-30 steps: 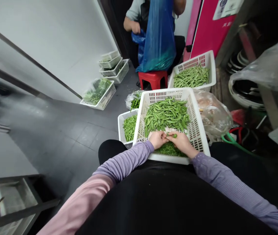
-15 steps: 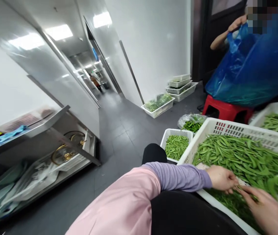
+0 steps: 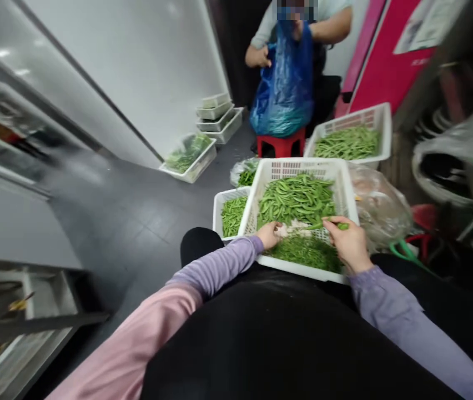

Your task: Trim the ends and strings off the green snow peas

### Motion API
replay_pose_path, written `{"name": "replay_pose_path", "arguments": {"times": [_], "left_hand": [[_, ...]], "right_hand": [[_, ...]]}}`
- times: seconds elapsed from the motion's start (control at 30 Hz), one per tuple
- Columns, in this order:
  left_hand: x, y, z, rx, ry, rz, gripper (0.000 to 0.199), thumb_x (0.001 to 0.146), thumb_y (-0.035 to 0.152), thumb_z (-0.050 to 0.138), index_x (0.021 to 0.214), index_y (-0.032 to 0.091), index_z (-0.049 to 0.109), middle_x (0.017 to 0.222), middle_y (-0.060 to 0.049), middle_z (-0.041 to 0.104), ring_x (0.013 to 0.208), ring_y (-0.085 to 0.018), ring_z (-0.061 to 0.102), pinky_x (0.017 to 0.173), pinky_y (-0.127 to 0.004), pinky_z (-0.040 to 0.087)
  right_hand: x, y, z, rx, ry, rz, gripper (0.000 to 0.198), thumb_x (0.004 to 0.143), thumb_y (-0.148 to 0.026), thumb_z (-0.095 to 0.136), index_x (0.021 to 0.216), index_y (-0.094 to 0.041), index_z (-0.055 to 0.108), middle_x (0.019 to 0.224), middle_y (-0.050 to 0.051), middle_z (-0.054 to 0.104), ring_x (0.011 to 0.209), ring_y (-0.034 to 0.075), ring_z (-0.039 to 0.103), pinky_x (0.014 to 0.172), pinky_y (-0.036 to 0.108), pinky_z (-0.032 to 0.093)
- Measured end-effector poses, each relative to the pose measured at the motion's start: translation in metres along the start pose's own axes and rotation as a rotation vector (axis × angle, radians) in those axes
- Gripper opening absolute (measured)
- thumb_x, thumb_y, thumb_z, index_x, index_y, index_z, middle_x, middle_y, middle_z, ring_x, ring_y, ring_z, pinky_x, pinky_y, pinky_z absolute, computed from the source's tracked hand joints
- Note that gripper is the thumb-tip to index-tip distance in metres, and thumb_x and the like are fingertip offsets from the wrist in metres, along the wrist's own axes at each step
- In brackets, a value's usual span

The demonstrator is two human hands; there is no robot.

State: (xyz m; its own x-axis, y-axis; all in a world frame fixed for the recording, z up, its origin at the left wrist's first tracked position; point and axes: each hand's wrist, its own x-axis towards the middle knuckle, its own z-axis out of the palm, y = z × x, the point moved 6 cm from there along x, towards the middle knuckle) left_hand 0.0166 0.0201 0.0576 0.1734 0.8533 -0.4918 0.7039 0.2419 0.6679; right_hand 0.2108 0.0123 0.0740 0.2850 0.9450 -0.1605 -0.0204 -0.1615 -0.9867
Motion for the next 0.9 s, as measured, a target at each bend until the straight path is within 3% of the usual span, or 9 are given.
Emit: {"name": "replay_pose_path", "arguments": {"times": [0.1, 0.2, 0.33, 0.47, 0.53, 0.63, 0.73, 0.8, 0.9], "left_hand": [[0.006, 0.026, 0.012, -0.015, -0.165, 0.146, 0.043, 0.082, 0.03, 0.041, 0.124, 0.016, 0.038, 0.091, -0.004, 0.057, 0.057, -0.006, 0.053, 0.055, -0.019, 0.044], [0.0, 0.046, 0.018, 0.264, -0.218, 0.269, 0.031, 0.085, 0.031, 0.034, 0.097, 0.013, 0.057, 0.069, -0.002, 0.057, 0.057, -0.007, 0.051, 0.06, -0.02, 0.043], [-0.007, 0.051, 0.019, 0.758, -0.203, 0.407, 0.029, 0.082, 0.03, 0.04, 0.073, 0.013, 0.062, 0.07, -0.007, 0.059, 0.068, -0.014, 0.054, 0.067, -0.025, 0.041], [-0.014, 0.048, 0.02, 0.916, -0.273, 0.509, 0.025, 0.079, 0.034, 0.045, 0.079, 0.017, 0.063, 0.071, -0.008, 0.06, 0.066, -0.017, 0.055, 0.061, -0.027, 0.039], [-0.016, 0.05, 0.018, 0.87, -0.24, 0.537, 0.026, 0.08, 0.036, 0.043, 0.082, 0.019, 0.063, 0.076, -0.006, 0.061, 0.068, -0.017, 0.055, 0.063, -0.026, 0.039], [-0.011, 0.053, 0.013, 0.666, -0.045, 0.509, 0.032, 0.085, 0.035, 0.036, 0.083, 0.017, 0.062, 0.081, -0.004, 0.061, 0.075, -0.013, 0.054, 0.069, -0.022, 0.039], [-0.001, 0.04, 0.016, 0.416, 0.095, 0.381, 0.039, 0.088, 0.032, 0.027, 0.084, 0.014, 0.06, 0.081, -0.003, 0.061, 0.075, -0.009, 0.053, 0.071, -0.018, 0.039], [0.007, 0.021, 0.029, 0.424, -0.025, 0.25, 0.037, 0.088, 0.032, 0.028, 0.085, 0.014, 0.061, 0.081, -0.003, 0.06, 0.076, -0.009, 0.053, 0.074, -0.018, 0.04], [0.016, -0.013, 0.043, 0.605, -0.27, 0.064, 0.023, 0.077, 0.025, 0.048, 0.091, 0.012, 0.061, 0.093, -0.009, 0.058, 0.087, -0.015, 0.055, 0.08, -0.023, 0.041]], "right_hand": [[0.003, 0.003, 0.004, -0.038, -0.077, -0.025, 0.047, 0.054, -0.052, 0.065, 0.08, -0.014, 0.055, 0.049, -0.001, 0.044, 0.039, 0.009, 0.035, 0.038, 0.022, 0.025], [-0.002, -0.002, 0.007, -0.184, -0.143, -0.107, 0.042, 0.064, -0.049, 0.058, 0.086, -0.014, 0.059, 0.054, 0.001, 0.049, 0.042, 0.01, 0.037, 0.041, 0.024, 0.027], [-0.013, -0.022, 0.013, -0.655, -0.179, -0.508, 0.028, 0.08, -0.034, 0.047, 0.099, -0.019, 0.061, 0.102, 0.007, 0.055, 0.066, 0.014, 0.05, 0.054, 0.026, 0.032], [-0.023, 0.002, 0.046, -0.92, -0.723, -0.584, 0.01, 0.074, -0.023, 0.056, 0.079, -0.022, 0.064, 0.089, 0.004, 0.057, 0.069, 0.014, 0.051, 0.055, 0.024, 0.032], [-0.022, 0.012, 0.053, -0.873, -0.812, -0.521, 0.003, 0.069, -0.021, 0.06, 0.069, -0.019, 0.063, 0.076, 0.004, 0.055, 0.07, 0.015, 0.05, 0.06, 0.024, 0.035], [-0.011, 0.017, 0.052, -0.625, -0.623, -0.327, 0.013, 0.067, -0.03, 0.063, 0.067, -0.017, 0.06, 0.066, 0.003, 0.052, 0.064, 0.014, 0.048, 0.058, 0.024, 0.034], [-0.007, 0.031, 0.044, -0.222, -0.458, 0.095, 0.036, 0.057, -0.046, 0.068, 0.063, -0.016, 0.05, 0.046, -0.003, 0.039, 0.042, 0.009, 0.033, 0.041, 0.021, 0.023], [-0.003, 0.031, 0.032, 0.096, -0.297, 0.284, 0.046, 0.047, -0.048, 0.073, 0.062, -0.017, 0.043, 0.041, -0.007, 0.03, 0.036, 0.006, 0.024, 0.036, 0.019, 0.014], [0.018, 0.009, -0.003, 0.496, 0.016, 0.284, 0.038, 0.048, -0.032, 0.072, 0.067, -0.016, 0.043, 0.046, -0.007, 0.032, 0.039, 0.004, 0.025, 0.033, 0.016, 0.014]]}}
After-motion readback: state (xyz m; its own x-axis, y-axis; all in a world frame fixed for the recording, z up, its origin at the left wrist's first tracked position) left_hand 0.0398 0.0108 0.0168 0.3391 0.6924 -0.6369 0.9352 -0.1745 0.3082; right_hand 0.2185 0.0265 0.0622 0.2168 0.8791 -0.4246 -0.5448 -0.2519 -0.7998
